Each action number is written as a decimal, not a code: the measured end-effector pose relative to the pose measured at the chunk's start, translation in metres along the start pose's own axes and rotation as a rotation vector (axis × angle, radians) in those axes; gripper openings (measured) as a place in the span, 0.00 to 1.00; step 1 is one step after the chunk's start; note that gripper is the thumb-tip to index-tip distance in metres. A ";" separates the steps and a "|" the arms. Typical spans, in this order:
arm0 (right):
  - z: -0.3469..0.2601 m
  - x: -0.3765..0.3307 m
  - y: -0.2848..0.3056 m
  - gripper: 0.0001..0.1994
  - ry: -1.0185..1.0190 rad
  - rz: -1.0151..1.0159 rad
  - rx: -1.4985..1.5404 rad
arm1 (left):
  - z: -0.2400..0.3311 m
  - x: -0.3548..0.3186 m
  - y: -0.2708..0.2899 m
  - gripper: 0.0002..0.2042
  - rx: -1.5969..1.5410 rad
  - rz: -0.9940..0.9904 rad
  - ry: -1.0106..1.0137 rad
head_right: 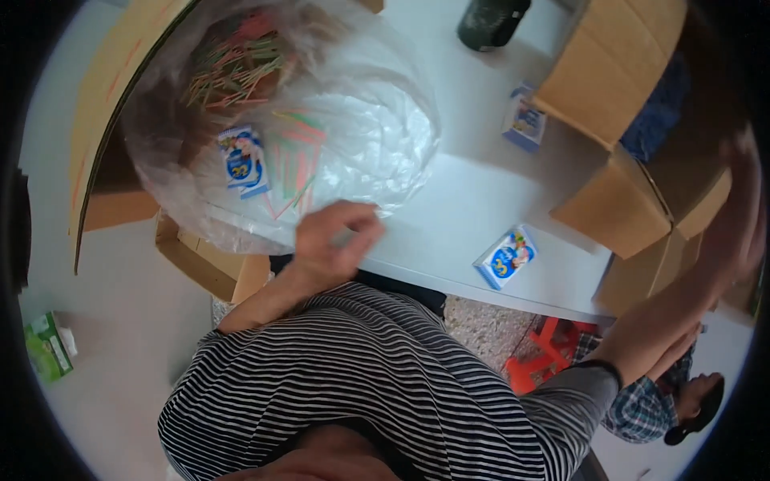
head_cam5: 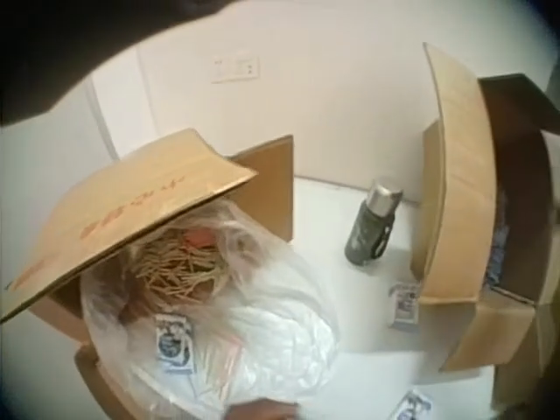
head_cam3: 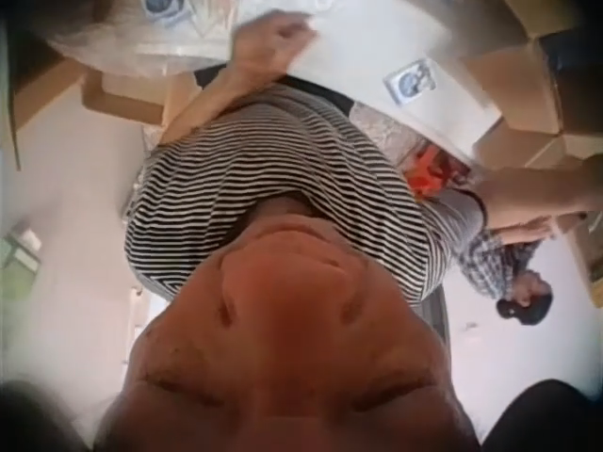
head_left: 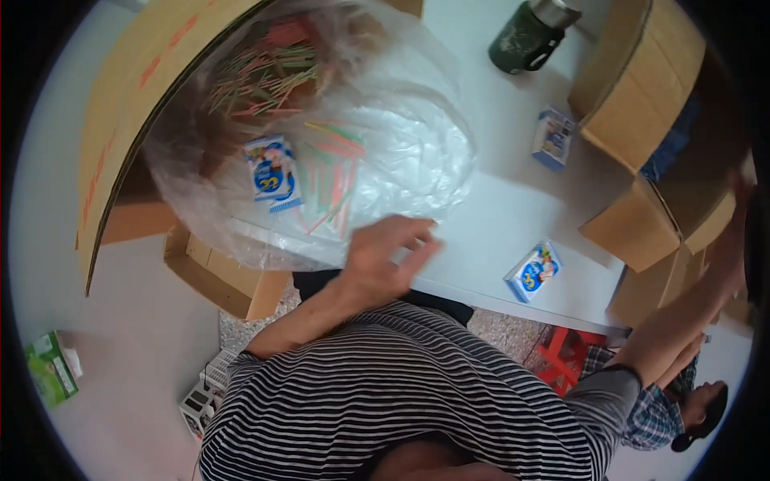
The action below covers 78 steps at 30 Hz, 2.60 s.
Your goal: Counting and packaging small blue packets into boxes.
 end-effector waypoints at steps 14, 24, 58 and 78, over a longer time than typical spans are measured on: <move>-0.238 -0.206 -0.215 0.06 0.133 -0.784 0.712 | -0.106 -0.020 0.165 0.22 0.814 0.200 0.621; -0.317 -0.129 -0.287 0.09 0.272 -0.648 0.605 | -0.121 -0.039 0.171 0.12 0.641 0.307 0.505; -0.373 -0.001 -0.440 0.16 0.151 -1.463 0.870 | -0.106 -0.022 0.180 0.09 -0.105 0.897 0.188; -0.307 -0.157 -0.356 0.17 -0.567 -2.213 1.539 | -0.120 0.059 0.109 0.11 -0.639 0.183 0.530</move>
Point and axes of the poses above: each hand's wrist, its own x-axis towards the middle knuckle, its own y-axis out of the back of the hand, z = x × y, the point moved 1 cm from there along x, towards the middle knuckle, and after that the axes turned 14 degrees about -y, right-handed, at the moved point
